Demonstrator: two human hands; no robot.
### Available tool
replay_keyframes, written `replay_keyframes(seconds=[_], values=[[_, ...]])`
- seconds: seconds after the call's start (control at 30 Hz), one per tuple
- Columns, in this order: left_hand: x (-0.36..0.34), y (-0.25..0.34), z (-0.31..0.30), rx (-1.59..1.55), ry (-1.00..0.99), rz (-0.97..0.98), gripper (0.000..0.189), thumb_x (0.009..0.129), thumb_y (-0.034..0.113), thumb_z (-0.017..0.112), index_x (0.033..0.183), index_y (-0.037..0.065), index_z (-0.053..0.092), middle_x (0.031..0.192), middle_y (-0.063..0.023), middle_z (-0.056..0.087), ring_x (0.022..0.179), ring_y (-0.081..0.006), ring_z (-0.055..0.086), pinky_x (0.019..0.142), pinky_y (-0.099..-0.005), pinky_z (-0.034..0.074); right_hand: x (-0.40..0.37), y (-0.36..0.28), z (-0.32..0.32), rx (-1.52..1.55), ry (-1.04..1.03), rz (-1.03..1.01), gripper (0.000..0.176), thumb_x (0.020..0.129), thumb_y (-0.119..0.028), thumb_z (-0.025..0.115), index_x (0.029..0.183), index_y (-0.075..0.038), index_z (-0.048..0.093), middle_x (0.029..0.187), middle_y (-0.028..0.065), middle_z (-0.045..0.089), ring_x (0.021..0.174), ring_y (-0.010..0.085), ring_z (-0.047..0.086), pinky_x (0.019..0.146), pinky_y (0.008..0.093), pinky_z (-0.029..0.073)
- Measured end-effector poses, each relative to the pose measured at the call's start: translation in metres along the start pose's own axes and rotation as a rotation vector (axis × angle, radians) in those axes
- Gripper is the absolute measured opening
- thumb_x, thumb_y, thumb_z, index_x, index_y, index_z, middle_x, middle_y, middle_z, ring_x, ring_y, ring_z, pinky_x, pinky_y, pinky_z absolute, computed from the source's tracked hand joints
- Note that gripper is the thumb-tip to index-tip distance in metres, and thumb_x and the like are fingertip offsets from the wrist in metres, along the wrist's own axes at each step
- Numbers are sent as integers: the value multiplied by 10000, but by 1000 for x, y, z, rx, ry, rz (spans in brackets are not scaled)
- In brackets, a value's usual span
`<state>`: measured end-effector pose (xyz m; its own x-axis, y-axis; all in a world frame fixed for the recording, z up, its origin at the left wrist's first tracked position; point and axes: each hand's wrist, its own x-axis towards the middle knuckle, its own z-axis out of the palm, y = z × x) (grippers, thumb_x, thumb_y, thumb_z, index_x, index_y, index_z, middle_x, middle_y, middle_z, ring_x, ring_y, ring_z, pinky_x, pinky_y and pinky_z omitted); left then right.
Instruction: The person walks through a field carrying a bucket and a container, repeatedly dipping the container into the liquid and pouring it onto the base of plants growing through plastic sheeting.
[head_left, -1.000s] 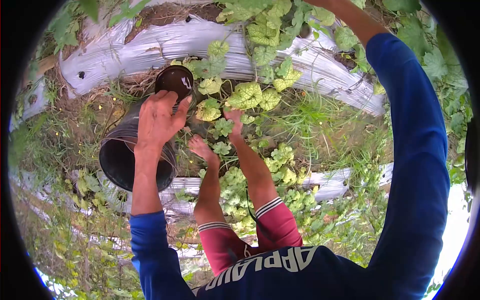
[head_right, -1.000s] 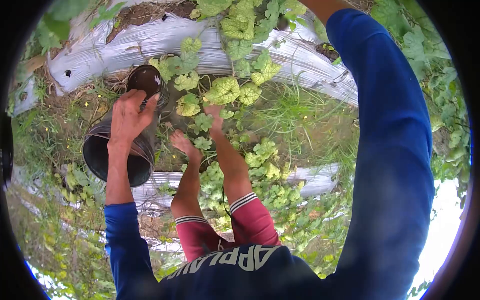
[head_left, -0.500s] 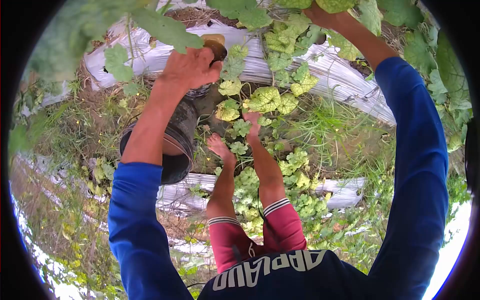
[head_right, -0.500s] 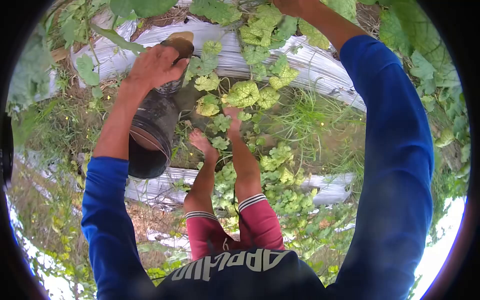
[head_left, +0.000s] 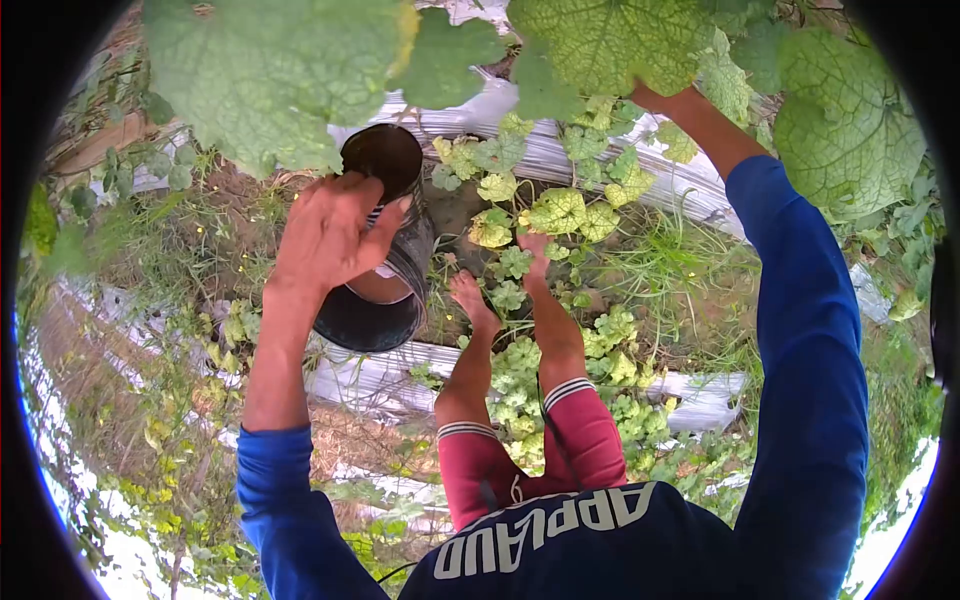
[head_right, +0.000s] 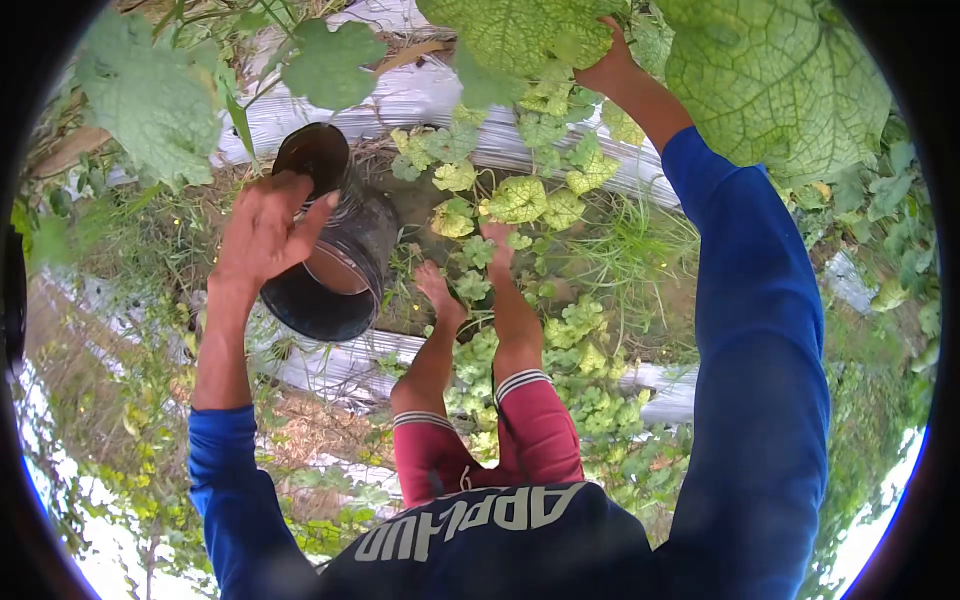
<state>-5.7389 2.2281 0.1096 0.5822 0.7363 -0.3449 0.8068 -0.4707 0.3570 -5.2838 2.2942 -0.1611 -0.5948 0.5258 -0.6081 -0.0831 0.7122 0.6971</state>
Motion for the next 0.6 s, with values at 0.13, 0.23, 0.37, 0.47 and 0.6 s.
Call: replay_keyframes(seconds=[0.13, 0.23, 0.37, 0.47, 0.6], values=[[-46, -20, -15, -48, 84, -39, 301, 809, 225, 683, 673, 12, 519, 648, -151, 509, 627, -379, 512, 565, -474, 406, 2, -17, 6, -559, 40, -262, 550, 886, -426, 542, 1340, -134, 435, 1227, 148, 588, 1144, 268, 542, 930, 444, 458], [-71, -39, -23, -89, 63, -151, 287, 822, 218, 673, 675, 12, 537, 646, -153, 504, 635, -384, 514, 582, -470, 413, 5, -31, 11, -771, 88, -393, 579, 886, -429, 547, 1361, -126, 412, 1232, 158, 582, 1145, 272, 540, 932, 442, 456], [-81, -82, -21, 9, 1, -188, 276, 835, 246, 650, 714, 6, 586, 693, -166, 573, 705, -381, 589, 646, -464, 462, 9, -46, 10, -931, 159, -538, 618, 886, -432, 552, 1389, -116, 380, 1239, 172, 575, 1145, 277, 537, 935, 440, 454], [-72, -125, -2, 52, 93, -111, 261, 843, 259, 644, 761, 13, 617, 697, -183, 577, 700, -384, 595, 621, -471, 465, 12, -55, 9, -1004, 196, -631, 649, 885, -435, 556, 1409, -109, 357, 1244, 182, 570, 1146, 281, 535, 936, 438, 453], [-32, -181, 27, 128, -57, -85, 315, 831, 334, 617, 866, 27, 676, 773, -208, 650, 783, -380, 640, 691, -443, 513, 9, -62, -12, -1003, 186, -711, 674, 878, -433, 567, 1416, -90, 351, 1264, 194, 547, 1164, 295, 512, 953, 450, 434]])
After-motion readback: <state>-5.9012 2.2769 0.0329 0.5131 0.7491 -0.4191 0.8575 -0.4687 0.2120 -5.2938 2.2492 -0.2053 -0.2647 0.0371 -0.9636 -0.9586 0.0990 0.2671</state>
